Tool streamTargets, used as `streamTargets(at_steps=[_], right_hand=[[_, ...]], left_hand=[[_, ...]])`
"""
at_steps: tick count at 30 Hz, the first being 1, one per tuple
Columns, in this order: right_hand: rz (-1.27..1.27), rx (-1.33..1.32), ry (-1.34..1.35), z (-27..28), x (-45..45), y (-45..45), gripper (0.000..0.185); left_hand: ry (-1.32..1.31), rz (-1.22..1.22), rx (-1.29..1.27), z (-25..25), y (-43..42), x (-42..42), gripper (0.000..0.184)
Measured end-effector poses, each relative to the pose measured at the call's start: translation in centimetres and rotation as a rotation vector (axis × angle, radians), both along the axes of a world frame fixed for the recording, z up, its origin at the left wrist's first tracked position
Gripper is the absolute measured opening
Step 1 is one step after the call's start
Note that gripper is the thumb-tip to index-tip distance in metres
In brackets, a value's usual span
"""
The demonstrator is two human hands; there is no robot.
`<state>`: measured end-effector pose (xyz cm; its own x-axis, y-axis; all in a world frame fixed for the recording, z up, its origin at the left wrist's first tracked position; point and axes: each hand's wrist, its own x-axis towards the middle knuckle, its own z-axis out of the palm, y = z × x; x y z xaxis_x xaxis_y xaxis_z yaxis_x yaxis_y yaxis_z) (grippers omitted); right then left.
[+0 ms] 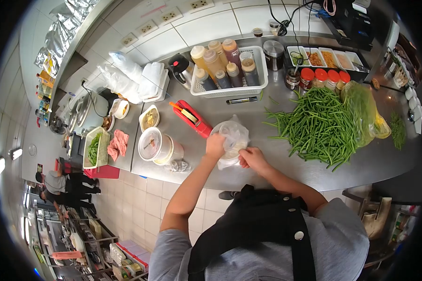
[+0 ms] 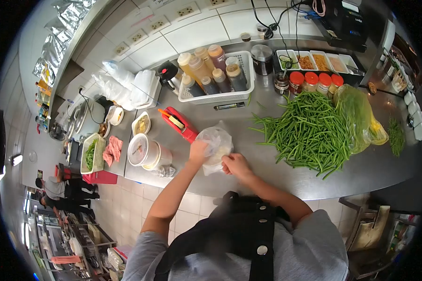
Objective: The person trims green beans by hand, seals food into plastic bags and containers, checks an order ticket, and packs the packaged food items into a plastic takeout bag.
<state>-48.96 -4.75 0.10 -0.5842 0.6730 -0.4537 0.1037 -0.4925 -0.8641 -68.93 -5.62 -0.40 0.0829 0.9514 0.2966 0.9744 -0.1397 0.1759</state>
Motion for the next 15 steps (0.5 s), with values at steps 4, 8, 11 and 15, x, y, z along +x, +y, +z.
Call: streamTargets(at_steps=[4,8,11,15], right_hand=[[0.098,0.456,-0.330,0.8,0.5,3.1,0.029],[0.242,0.825,-0.369,1.6,0.0,6.0,0.026],[0.411,0.987,-0.286,2.0,-1.9,7.8,0.026],[0.721,1.128,-0.177,2.7,-5.1,9.4,0.026]], left_hand=[[0.190,0.051,-0.310,2.9,-1.7,-0.3,0.012],[0.220,-0.002,-0.277,4.8,-4.2,0.6,0.018],[0.075,-0.167,-0.209,4.8,-6.1,1.2,0.025],[0.133,-0.223,-0.215,4.1,-6.9,1.1,0.021]])
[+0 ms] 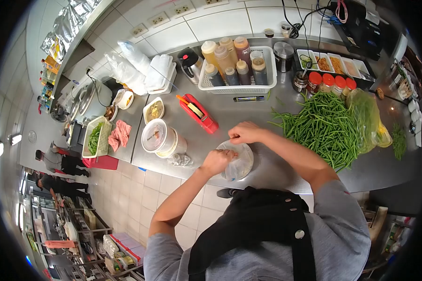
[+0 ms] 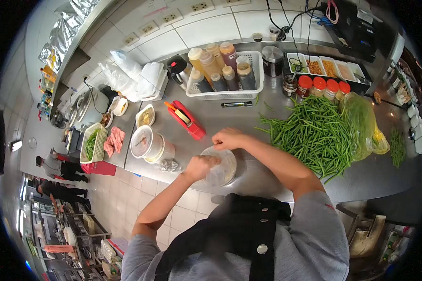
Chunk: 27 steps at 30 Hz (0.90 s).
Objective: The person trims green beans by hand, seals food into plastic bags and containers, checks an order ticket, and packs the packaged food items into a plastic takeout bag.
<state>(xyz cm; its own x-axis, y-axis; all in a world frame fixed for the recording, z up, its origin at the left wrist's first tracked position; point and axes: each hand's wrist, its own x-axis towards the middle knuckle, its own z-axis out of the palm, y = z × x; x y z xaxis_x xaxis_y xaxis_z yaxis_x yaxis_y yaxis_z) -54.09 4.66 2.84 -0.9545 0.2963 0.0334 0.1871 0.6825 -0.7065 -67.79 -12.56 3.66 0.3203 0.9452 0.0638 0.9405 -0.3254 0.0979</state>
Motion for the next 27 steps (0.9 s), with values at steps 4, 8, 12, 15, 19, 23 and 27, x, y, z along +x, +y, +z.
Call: streamTargets(at_steps=[4,8,12,15,19,23,27], right_hand=[[0.228,0.073,-0.070,0.6,-2.3,0.5,0.023],[0.328,0.105,-0.014,0.9,-3.8,0.2,0.022],[0.458,0.198,0.017,1.2,-4.8,-1.1,0.017],[0.443,0.207,0.087,1.8,-4.0,-1.9,0.015],[0.058,-0.070,0.328,2.3,-0.6,-1.9,0.013],[-0.450,-0.228,0.337,1.0,6.3,-1.6,0.012],[-0.666,-0.528,-0.158,0.6,13.3,-3.8,0.020]], left_hand=[[0.055,-0.193,0.127,0.2,0.4,-0.6,0.010],[0.118,-0.402,0.267,0.8,1.1,-0.4,0.015],[0.154,-0.649,0.271,1.1,2.2,0.1,0.020],[-0.025,-0.681,0.320,0.0,1.8,0.8,0.020],[-0.108,-0.322,0.328,-0.8,0.4,2.0,0.023],[-0.204,0.059,0.272,-0.9,0.2,4.4,0.012],[-0.173,0.170,0.282,-2.7,2.0,5.9,0.005]])
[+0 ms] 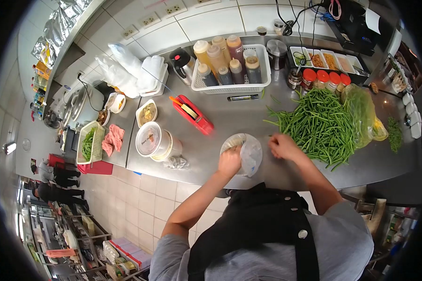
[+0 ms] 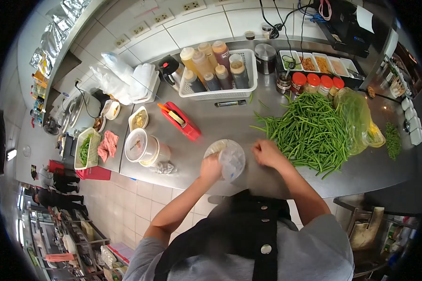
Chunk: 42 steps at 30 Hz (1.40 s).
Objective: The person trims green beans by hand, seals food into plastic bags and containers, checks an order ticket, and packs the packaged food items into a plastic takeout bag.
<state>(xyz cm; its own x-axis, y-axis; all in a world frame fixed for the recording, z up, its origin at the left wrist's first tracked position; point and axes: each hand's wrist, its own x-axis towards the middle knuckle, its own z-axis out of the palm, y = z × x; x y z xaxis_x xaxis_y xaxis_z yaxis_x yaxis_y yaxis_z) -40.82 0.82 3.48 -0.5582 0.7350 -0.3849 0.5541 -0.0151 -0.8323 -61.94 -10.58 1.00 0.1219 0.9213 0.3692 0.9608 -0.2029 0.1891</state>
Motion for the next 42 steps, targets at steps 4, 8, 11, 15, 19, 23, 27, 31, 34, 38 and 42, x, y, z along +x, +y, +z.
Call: streamTargets(at_steps=[4,8,11,15,19,23,27,31,34,38,42], right_hand=[[0.030,-0.463,0.048,-0.8,1.3,-4.4,0.029],[-0.137,-0.496,0.347,-2.0,-0.8,-6.7,0.019],[-0.138,-0.318,0.267,-1.3,-1.7,-4.7,0.015],[0.058,0.203,0.057,0.7,-4.3,-0.6,0.010],[0.372,0.311,0.274,-2.3,-11.6,3.2,0.011],[0.821,0.426,0.237,-3.5,-19.2,3.3,0.012],[0.767,0.383,0.296,-0.9,-20.3,2.6,0.013],[0.311,0.377,0.444,0.0,-15.4,3.8,0.019],[0.087,0.485,0.237,0.4,-10.7,3.2,0.031],[0.231,0.038,-0.052,-1.7,-7.7,-1.1,0.056],[-0.045,-0.250,0.350,-3.3,-9.5,-3.7,0.039]], left_hand=[[-0.065,0.134,-0.108,-0.1,1.8,1.2,0.011],[-0.019,0.168,-0.174,0.1,1.9,1.4,0.010],[0.041,0.104,-0.137,1.1,1.5,0.6,0.009],[0.147,0.042,-0.126,2.2,1.3,-0.3,0.007],[0.245,-0.125,-0.129,3.1,0.4,-1.5,0.006],[0.304,-0.424,0.021,2.2,0.7,-2.9,0.006],[0.253,-0.304,-0.021,2.1,-0.2,-3.7,0.006],[0.006,0.154,-0.002,0.4,-0.3,-4.9,0.015],[0.100,0.337,-0.130,-0.1,1.0,-6.6,0.017],[0.010,0.521,-0.120,-1.6,3.0,-7.4,0.011],[-0.002,0.484,-0.121,-0.1,3.1,-6.9,0.006]])
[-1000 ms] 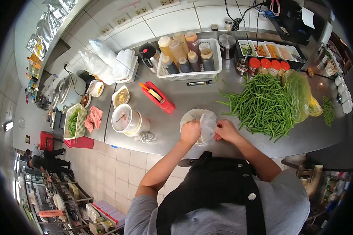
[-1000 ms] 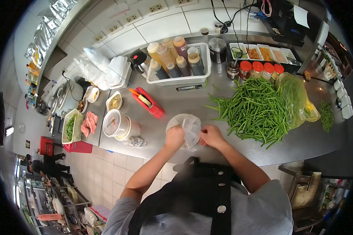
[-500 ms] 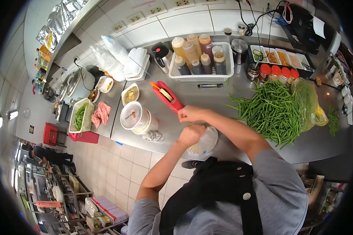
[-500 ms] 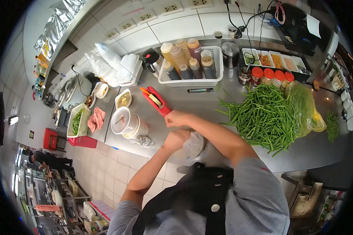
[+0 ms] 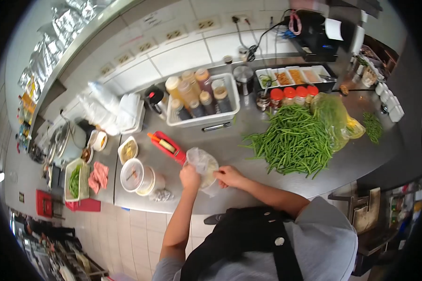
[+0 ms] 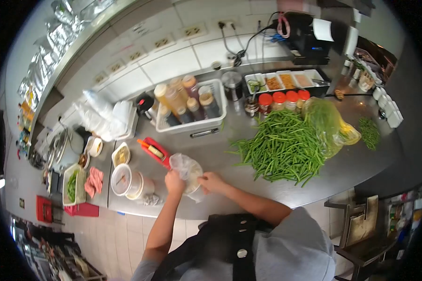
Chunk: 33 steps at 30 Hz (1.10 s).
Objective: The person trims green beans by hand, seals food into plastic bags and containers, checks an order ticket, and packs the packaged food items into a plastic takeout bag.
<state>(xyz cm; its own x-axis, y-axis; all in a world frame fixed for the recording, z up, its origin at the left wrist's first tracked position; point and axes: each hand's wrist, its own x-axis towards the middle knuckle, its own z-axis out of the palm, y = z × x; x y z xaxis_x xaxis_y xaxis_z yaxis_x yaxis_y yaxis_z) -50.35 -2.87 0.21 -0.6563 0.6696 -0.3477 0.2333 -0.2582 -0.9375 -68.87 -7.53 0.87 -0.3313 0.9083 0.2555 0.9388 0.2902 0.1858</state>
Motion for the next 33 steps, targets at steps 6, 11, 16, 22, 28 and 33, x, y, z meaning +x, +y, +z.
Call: streamTargets(at_steps=[6,11,16,22,28,33], right_hand=[[-0.013,0.634,-0.207,-0.8,-1.4,6.1,0.033],[0.302,0.647,-0.142,4.0,-2.1,11.0,0.029],[-0.637,1.012,-0.270,17.8,8.0,21.0,0.017],[-1.437,1.487,-0.561,28.8,27.8,29.8,0.029],[-1.324,1.491,-1.039,26.3,52.2,48.3,0.066],[-0.700,1.557,-0.288,23.6,59.2,58.8,0.056]], left_hand=[[0.264,-0.313,-0.271,2.5,-1.4,0.2,0.012],[0.239,-0.461,-0.178,1.9,-3.9,0.2,0.021],[0.275,-0.388,-0.183,1.3,-5.0,0.7,0.031],[0.049,-0.350,-0.009,1.9,-5.1,1.3,0.025],[0.128,-0.353,-0.100,3.0,-5.9,1.4,0.021],[0.063,-0.369,0.021,2.7,-5.3,1.9,0.016]])
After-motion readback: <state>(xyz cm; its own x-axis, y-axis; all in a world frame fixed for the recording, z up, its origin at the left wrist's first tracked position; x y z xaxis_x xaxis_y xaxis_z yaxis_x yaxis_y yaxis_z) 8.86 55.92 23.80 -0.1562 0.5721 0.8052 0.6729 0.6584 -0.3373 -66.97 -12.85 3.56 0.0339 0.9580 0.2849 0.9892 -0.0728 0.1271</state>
